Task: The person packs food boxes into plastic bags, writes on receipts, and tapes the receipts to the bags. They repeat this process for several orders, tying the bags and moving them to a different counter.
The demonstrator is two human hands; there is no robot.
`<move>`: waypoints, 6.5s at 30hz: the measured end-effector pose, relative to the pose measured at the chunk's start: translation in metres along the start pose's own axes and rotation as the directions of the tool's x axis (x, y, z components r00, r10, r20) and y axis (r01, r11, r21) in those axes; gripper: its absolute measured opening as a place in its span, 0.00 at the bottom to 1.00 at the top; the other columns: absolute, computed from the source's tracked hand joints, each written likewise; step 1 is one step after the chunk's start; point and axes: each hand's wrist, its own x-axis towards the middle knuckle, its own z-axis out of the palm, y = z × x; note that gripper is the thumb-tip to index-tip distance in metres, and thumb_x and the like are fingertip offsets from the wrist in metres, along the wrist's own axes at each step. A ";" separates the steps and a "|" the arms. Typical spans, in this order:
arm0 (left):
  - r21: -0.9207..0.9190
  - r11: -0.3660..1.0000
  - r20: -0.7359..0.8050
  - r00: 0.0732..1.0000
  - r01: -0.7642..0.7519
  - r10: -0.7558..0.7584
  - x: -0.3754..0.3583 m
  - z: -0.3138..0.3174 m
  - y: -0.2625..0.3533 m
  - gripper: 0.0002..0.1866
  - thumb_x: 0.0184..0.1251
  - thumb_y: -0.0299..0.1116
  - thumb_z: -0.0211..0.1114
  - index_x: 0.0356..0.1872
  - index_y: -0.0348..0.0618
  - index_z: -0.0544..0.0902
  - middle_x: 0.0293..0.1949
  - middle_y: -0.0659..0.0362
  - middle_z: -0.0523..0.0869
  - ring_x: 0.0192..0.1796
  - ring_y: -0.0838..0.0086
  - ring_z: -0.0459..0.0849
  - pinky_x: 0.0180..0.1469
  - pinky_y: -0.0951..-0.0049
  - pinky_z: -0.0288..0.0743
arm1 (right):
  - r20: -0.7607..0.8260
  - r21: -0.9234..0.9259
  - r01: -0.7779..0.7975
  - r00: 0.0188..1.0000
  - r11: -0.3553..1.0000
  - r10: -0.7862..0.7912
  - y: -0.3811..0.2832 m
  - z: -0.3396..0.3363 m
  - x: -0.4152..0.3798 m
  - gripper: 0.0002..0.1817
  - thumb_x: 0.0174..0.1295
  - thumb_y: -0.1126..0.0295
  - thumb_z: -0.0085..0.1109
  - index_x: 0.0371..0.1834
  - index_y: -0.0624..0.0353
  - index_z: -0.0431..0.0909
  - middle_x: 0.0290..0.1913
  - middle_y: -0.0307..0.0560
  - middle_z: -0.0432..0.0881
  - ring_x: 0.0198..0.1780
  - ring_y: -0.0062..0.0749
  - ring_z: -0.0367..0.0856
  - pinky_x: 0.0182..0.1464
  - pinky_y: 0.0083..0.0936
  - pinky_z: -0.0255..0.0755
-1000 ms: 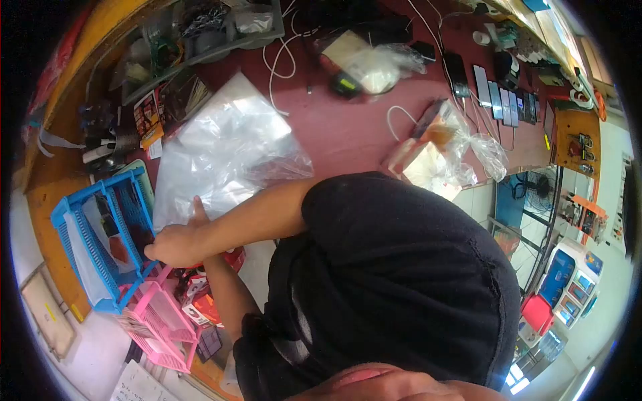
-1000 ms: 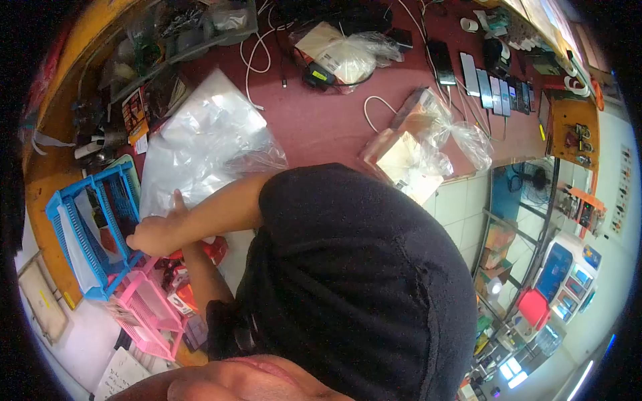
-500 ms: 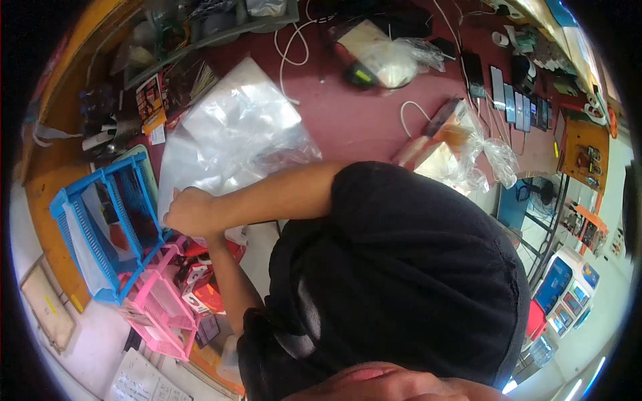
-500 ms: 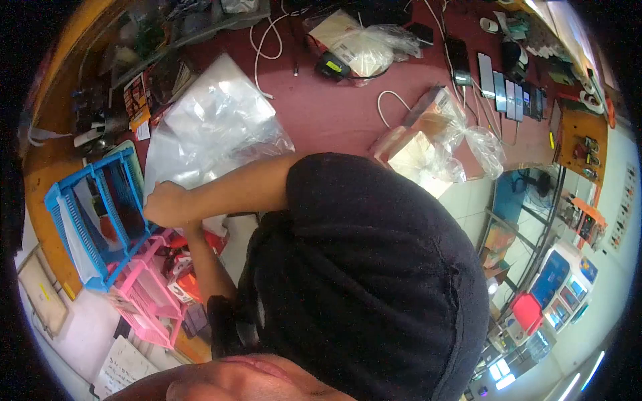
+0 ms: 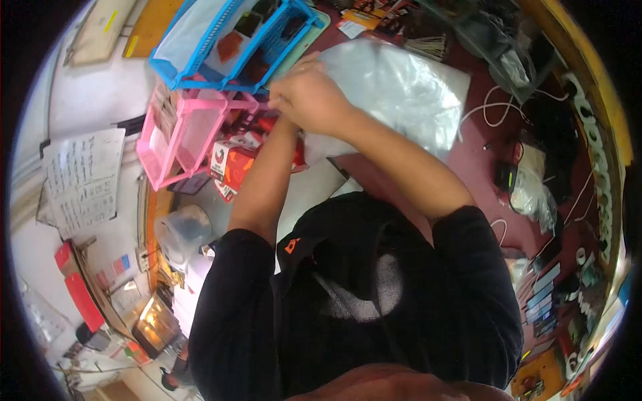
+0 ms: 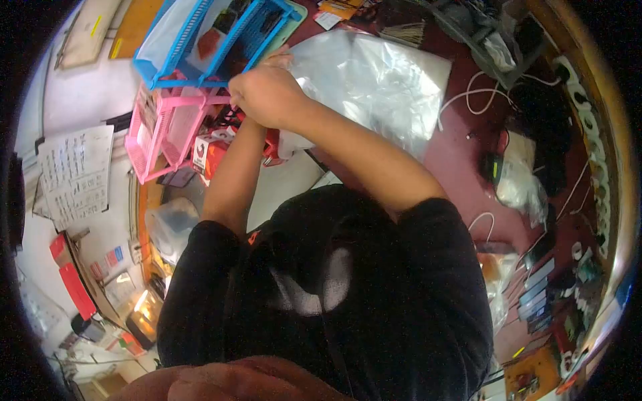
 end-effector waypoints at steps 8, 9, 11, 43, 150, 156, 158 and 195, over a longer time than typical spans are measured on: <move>0.394 0.905 -0.081 0.975 -0.159 0.207 -0.022 -0.025 -0.023 0.19 0.50 0.20 0.55 0.46 0.34 0.81 0.45 0.45 0.83 0.50 0.54 0.80 0.57 0.62 0.70 | 0.084 0.754 -0.359 0.883 0.550 0.461 0.109 0.010 -0.037 0.20 0.66 0.59 0.54 0.56 0.58 0.77 0.51 0.47 0.82 0.53 0.31 0.78 0.57 0.30 0.70; 0.389 0.911 -0.117 0.974 -0.137 0.197 -0.027 -0.026 -0.029 0.18 0.51 0.20 0.54 0.46 0.33 0.81 0.44 0.45 0.83 0.49 0.54 0.81 0.57 0.63 0.70 | 0.270 0.677 -0.441 0.894 0.589 0.359 0.124 0.025 -0.047 0.23 0.67 0.56 0.54 0.59 0.59 0.74 0.55 0.46 0.81 0.55 0.29 0.77 0.59 0.29 0.69; 0.377 0.926 -0.236 0.968 0.006 0.090 -0.022 -0.017 0.011 0.15 0.53 0.21 0.55 0.43 0.32 0.81 0.41 0.47 0.84 0.47 0.55 0.81 0.55 0.65 0.71 | 0.238 0.530 -0.377 0.926 0.759 0.293 0.142 0.060 -0.059 0.24 0.68 0.54 0.52 0.62 0.56 0.73 0.58 0.46 0.79 0.58 0.33 0.75 0.62 0.34 0.67; 0.848 0.517 -0.002 0.976 -0.114 0.219 -0.038 -0.134 0.244 0.05 0.61 0.23 0.65 0.37 0.35 0.85 0.22 0.59 0.81 0.25 0.82 0.71 0.29 0.76 0.65 | 0.169 -0.663 -0.371 0.772 0.651 0.612 0.129 0.077 -0.029 0.26 0.59 0.50 0.57 0.56 0.54 0.78 0.58 0.48 0.80 0.63 0.41 0.75 0.69 0.72 0.42; 0.537 0.843 0.713 0.538 -0.009 -0.449 -0.284 0.058 0.202 0.40 0.53 0.50 0.74 0.65 0.41 0.70 0.57 0.45 0.80 0.60 0.55 0.79 0.59 0.60 0.72 | -0.799 0.370 -0.578 0.201 0.727 0.566 -0.187 -0.156 -0.472 0.13 0.72 0.64 0.52 0.36 0.62 0.79 0.26 0.39 0.78 0.30 0.25 0.76 0.32 0.25 0.71; -0.045 0.930 0.737 0.640 0.365 -0.216 -0.285 0.112 0.243 0.75 0.33 0.74 0.73 0.76 0.37 0.43 0.72 0.45 0.61 0.73 0.60 0.61 0.72 0.59 0.55 | -0.890 0.314 -0.008 0.347 0.949 0.297 -0.230 -0.118 -0.419 0.16 0.75 0.61 0.43 0.34 0.61 0.71 0.29 0.47 0.75 0.30 0.27 0.72 0.32 0.22 0.66; -0.055 0.946 0.682 0.705 0.318 -0.197 -0.278 0.116 0.259 0.75 0.32 0.73 0.75 0.76 0.37 0.43 0.72 0.46 0.59 0.73 0.60 0.60 0.72 0.59 0.54 | -0.806 0.559 0.264 0.394 0.786 0.441 -0.246 -0.114 -0.413 0.19 0.75 0.56 0.42 0.32 0.59 0.69 0.29 0.47 0.76 0.31 0.29 0.74 0.35 0.24 0.69; 0.573 0.819 0.618 0.660 -0.006 -0.427 -0.242 0.111 0.204 0.37 0.59 0.43 0.73 0.64 0.31 0.70 0.61 0.44 0.77 0.64 0.60 0.74 0.66 0.65 0.64 | -0.888 -0.318 -0.890 0.159 -0.327 0.431 -0.166 -0.238 -0.547 0.25 0.55 0.64 0.65 0.58 0.52 0.74 0.50 0.56 0.81 0.56 0.52 0.77 0.58 0.48 0.68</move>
